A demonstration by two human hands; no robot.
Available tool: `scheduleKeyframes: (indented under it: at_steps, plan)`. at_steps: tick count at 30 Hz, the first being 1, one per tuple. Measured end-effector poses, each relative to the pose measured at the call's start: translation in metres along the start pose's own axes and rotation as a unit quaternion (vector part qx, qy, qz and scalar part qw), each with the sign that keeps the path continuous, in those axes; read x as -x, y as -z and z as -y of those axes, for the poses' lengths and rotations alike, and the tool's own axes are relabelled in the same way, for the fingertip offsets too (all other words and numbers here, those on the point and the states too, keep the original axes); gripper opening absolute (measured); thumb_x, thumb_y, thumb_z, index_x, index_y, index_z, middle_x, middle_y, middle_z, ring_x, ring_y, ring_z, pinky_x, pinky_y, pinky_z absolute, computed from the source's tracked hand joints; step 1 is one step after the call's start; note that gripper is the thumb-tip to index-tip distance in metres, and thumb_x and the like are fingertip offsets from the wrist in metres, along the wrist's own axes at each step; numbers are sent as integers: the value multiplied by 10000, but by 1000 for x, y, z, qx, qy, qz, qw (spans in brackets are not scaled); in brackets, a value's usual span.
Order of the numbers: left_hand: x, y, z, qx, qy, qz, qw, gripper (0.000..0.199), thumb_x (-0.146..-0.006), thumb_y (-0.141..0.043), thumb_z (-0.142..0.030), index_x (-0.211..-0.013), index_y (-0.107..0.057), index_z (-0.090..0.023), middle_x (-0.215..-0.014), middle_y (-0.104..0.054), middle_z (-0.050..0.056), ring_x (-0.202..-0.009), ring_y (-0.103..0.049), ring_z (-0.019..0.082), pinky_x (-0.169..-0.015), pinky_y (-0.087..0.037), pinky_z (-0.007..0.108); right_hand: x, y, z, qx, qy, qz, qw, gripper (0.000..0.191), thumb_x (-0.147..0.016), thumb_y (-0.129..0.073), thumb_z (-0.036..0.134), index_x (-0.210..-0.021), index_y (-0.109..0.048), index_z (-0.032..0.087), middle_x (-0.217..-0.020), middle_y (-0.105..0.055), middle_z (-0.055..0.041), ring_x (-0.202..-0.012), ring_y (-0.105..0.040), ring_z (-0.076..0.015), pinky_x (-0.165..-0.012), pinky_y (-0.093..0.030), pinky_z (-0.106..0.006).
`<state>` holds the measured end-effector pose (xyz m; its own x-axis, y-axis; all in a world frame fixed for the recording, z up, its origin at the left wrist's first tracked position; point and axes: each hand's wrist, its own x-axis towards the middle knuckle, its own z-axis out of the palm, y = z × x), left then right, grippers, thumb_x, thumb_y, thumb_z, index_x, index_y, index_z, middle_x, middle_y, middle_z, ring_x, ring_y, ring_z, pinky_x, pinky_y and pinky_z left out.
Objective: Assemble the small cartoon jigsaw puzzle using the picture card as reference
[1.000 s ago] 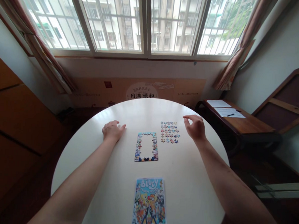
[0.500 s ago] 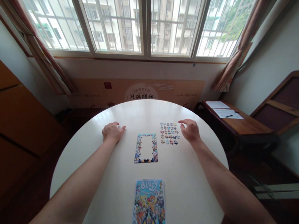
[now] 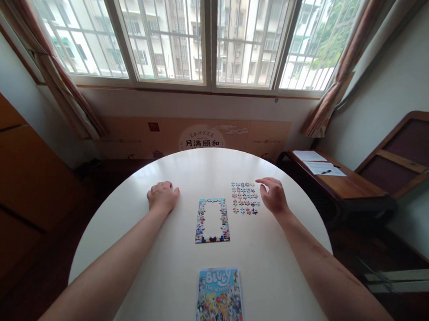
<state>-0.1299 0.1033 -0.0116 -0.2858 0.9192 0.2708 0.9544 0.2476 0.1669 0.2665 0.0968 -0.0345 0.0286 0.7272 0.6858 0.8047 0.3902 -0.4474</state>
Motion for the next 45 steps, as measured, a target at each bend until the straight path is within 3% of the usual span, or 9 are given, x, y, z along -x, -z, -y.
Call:
scheduleKeyframes:
  at_steps: [12,19,26,29,32,36,40,45]
  plan:
    - [3,0,0,5,-7,-1,1000,321,-905,-492,-407,-1092,-657,-205,-1235,-650,163,-1172,-560,360,-992,-414,475,3,3,9,7,15,-30,999,287,-858,-536,172,-950,-805,216,-1022,-744,-107,-1063,-626,-289,-1014,-469,-460]
    - [4,-1,1,16,-9,0,1000,396,-898,-502,-393,-1202,-634,-176,-1278,-646,167,-1196,-552,356,-1027,-397,472,4,4,12,13,19,-37,999,267,-851,-550,175,-900,-808,221,-1004,-740,-105,-1045,-632,-288,-1024,-468,-469]
    - [5,-1,2,27,-17,3,999,400,-890,-516,-390,-1198,-655,-177,-1306,-644,151,-1210,-545,355,-1040,-388,472,-8,20,22,11,22,-50,998,253,-868,-558,201,-916,-806,208,-1039,-744,-112,-1074,-635,-279,-1052,-459,-454]
    - [5,0,3,31,-23,6,999,395,-890,-513,-385,-1190,-665,-177,-1297,-651,147,-1204,-550,355,-1028,-394,474,-18,27,31,12,22,8,1000,227,-866,-585,223,-917,-806,219,-1092,-744,-107,-1110,-638,-278,-1071,-446,-457]
    - [6,3,4,38,-26,12,999,402,-897,-499,-379,-1209,-662,-185,-1309,-647,135,-1222,-544,348,-1037,-387,473,-30,29,39,46,12,118,992,239,-885,-581,231,-971,-803,210,-1150,-740,-98,-1149,-630,-259,-1081,-435,-414]
    - [5,5,6,51,-28,27,998,409,-899,-496,-378,-1233,-654,-201,-1332,-637,121,-1256,-529,343,-1060,-370,483,-47,24,45,86,-10,242,966,267,-894,-566,216,-1020,-801,214,-1019,-781,-55,-916,-695,-208,-887,-512,-322]
    - [4,5,8,61,-33,34,997,387,-892,-503,-375,-1203,-667,-215,-1333,-639,118,-1256,-529,349,-1062,-364,500,-62,13,46,109,-13,339,934,205,-815,-646,196,-911,-824,228,-899,-796,-36,-809,-706,-200,-711,-495,-272]
    - [2,1,12,64,-47,39,996,373,-892,-489,-388,-1176,-671,-230,-1348,-630,104,-1270,-520,348,-1076,-348,522,-77,2,45,119,-6,400,909,208,-806,-656,191,-925,-825,213,-893,-799,-33,-789,-703,-178,-669,-469,-250]
